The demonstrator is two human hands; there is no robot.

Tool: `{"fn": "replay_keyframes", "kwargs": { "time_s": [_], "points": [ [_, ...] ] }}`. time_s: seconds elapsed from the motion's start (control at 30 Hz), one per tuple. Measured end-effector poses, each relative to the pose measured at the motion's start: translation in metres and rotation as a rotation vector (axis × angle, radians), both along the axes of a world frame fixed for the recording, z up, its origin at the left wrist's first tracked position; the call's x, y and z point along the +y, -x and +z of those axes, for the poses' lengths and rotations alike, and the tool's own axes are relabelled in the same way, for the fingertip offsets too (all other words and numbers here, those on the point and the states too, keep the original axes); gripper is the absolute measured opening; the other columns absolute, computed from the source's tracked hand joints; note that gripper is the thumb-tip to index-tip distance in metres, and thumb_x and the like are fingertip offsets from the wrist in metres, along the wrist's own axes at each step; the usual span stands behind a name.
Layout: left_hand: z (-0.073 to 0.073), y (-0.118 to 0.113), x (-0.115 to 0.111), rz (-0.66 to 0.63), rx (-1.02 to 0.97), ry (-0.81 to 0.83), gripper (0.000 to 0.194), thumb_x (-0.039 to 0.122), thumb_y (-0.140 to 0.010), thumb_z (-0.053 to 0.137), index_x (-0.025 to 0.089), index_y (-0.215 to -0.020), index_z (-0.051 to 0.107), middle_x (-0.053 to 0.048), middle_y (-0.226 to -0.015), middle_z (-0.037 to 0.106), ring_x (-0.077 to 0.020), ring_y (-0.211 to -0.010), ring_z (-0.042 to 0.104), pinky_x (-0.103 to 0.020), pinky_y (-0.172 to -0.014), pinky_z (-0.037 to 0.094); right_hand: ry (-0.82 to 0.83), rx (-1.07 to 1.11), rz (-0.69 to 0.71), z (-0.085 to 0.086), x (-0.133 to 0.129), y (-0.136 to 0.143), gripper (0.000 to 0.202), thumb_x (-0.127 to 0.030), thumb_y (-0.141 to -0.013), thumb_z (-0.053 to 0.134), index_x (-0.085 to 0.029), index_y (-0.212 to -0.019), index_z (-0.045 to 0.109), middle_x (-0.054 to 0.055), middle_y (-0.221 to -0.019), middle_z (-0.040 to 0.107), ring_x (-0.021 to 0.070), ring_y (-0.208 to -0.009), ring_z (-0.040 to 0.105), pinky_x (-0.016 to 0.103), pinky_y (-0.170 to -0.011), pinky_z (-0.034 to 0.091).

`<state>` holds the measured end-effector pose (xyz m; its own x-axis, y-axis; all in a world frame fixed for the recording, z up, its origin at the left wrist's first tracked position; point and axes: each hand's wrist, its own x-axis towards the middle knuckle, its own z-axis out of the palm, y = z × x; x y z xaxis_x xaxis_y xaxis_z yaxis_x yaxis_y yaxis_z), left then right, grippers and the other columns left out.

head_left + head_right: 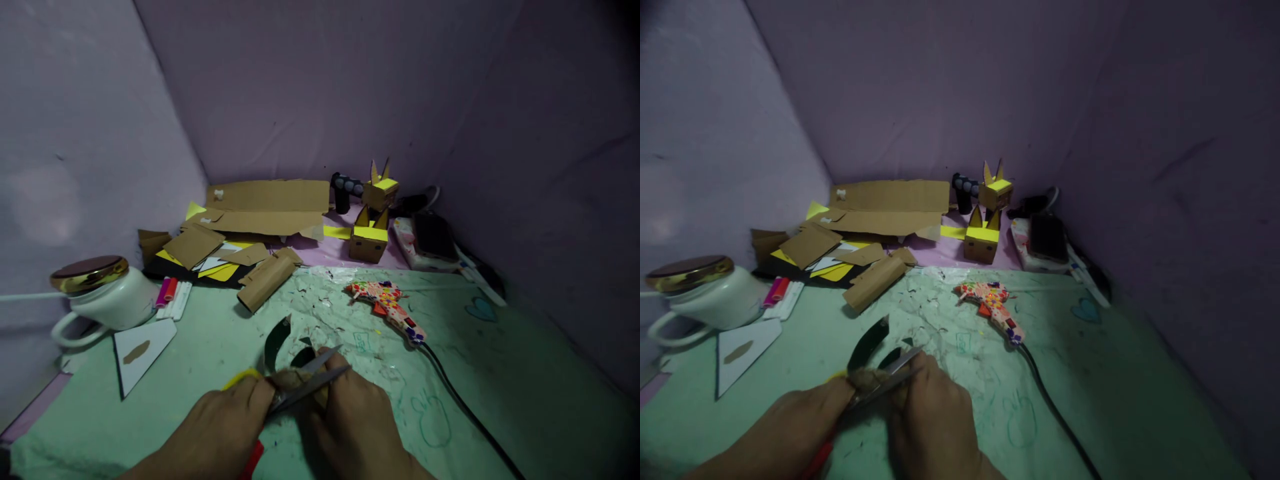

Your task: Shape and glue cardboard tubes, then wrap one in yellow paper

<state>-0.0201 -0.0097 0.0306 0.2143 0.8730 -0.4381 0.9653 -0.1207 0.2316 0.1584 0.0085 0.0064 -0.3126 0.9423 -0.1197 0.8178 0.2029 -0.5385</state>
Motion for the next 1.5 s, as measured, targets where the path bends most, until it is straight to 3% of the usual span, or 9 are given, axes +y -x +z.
{"fn": "replay_keyframes", "kwargs": {
  "time_s": [0.17,0.23,0.37,0.53,0.73,0.93,1.03,1.23,1.5],
  "points": [
    [0.003,0.005,0.019,-0.047,-0.119,-0.016,0.031,0.017,-0.066,0.051,0.023,-0.096,0.054,-0.003,-0.078,0.072,-0.0243,-0.069,0.069,-0.030,-0.062,0.048,0.105,0.019,-0.050,0.012,0.012,0.000,0.048,-0.014,-0.065,0.062,-0.016,-0.113,0.056,0.015,-0.097,0.073,0.0384,-0.087,0.069,0.046,-0.071,0.052],
    [0.013,0.009,0.036,0.025,-0.184,-0.148,0.014,0.026,-0.079,0.042,0.024,-0.090,0.050,-0.002,-0.071,0.068,-0.0207,-0.063,0.067,-0.028,-0.060,0.047,0.130,0.125,-0.079,0.018,0.021,-0.004,0.046,-0.015,-0.065,0.065,-0.019,-0.110,0.056,0.010,-0.089,0.073,0.0333,-0.081,0.068,0.041,-0.069,0.049],
    [0.029,0.017,0.074,0.162,-0.131,-0.449,0.022,0.033,-0.086,0.033,0.020,-0.093,0.050,-0.007,-0.070,0.066,-0.0243,-0.062,0.065,-0.033,-0.060,0.045,0.247,0.543,-0.053,0.023,0.033,-0.019,0.048,-0.031,-0.061,0.077,-0.022,-0.103,0.054,0.002,-0.086,0.066,0.0228,-0.077,0.061,0.031,-0.065,0.045],
    [0.016,0.007,0.094,0.134,-0.036,-0.499,0.026,0.024,-0.088,0.036,0.021,-0.104,0.056,-0.007,-0.089,0.071,-0.0260,-0.078,0.068,-0.032,-0.064,0.044,0.276,0.975,0.083,0.019,0.037,-0.034,0.041,-0.037,-0.067,0.071,-0.024,-0.101,0.052,-0.002,-0.080,0.051,0.0167,-0.071,0.049,0.026,-0.061,0.040],
    [0.001,0.002,0.088,0.122,-0.129,-0.536,0.024,0.023,-0.091,0.037,0.023,-0.103,0.057,-0.004,-0.098,0.072,-0.0243,-0.087,0.068,-0.031,-0.069,0.046,0.233,1.127,-0.085,0.012,0.046,-0.036,0.049,-0.024,-0.057,0.071,-0.024,-0.102,0.053,0.001,-0.085,0.058,0.0208,-0.078,0.057,0.032,-0.068,0.044],
    [-0.004,0.002,0.079,0.134,0.005,-0.347,0.030,0.020,-0.091,0.033,0.019,-0.113,0.054,-0.010,-0.105,0.072,-0.0287,-0.090,0.069,-0.037,-0.072,0.048,0.130,1.087,-0.083,0.005,0.051,-0.042,0.054,-0.023,-0.065,0.067,-0.024,-0.117,0.052,0.010,-0.112,0.063,0.0297,-0.108,0.059,0.042,-0.090,0.044],
    [-0.002,-0.004,0.077,0.078,0.094,-0.259,0.027,0.020,-0.091,0.033,0.018,-0.105,0.055,-0.012,-0.096,0.073,-0.0319,-0.086,0.070,-0.040,-0.067,0.049,0.085,1.033,-0.089,0.001,0.053,-0.043,0.054,-0.021,-0.065,0.064,-0.024,-0.118,0.052,0.011,-0.118,0.061,0.0301,-0.113,0.056,0.042,-0.094,0.043],
    [0.004,-0.005,0.077,0.026,0.172,-0.221,0.023,0.020,-0.090,0.032,0.019,-0.096,0.054,-0.013,-0.090,0.074,-0.0340,-0.085,0.071,-0.041,-0.066,0.048,0.018,0.894,-0.059,-0.010,0.056,-0.041,0.046,-0.014,-0.064,0.062,-0.021,-0.108,0.055,0.004,-0.097,0.062,0.0237,-0.093,0.059,0.036,-0.083,0.046],
    [0.000,0.000,0.077,0.026,0.149,-0.250,0.021,0.024,-0.091,0.033,0.021,-0.093,0.054,-0.010,-0.087,0.074,-0.0313,-0.082,0.071,-0.038,-0.065,0.047,0.037,0.903,-0.090,-0.010,0.052,-0.037,0.052,-0.015,-0.060,0.062,-0.021,-0.110,0.051,0.004,-0.094,0.059,0.0227,-0.087,0.057,0.035,-0.078,0.045]
  ]
}}
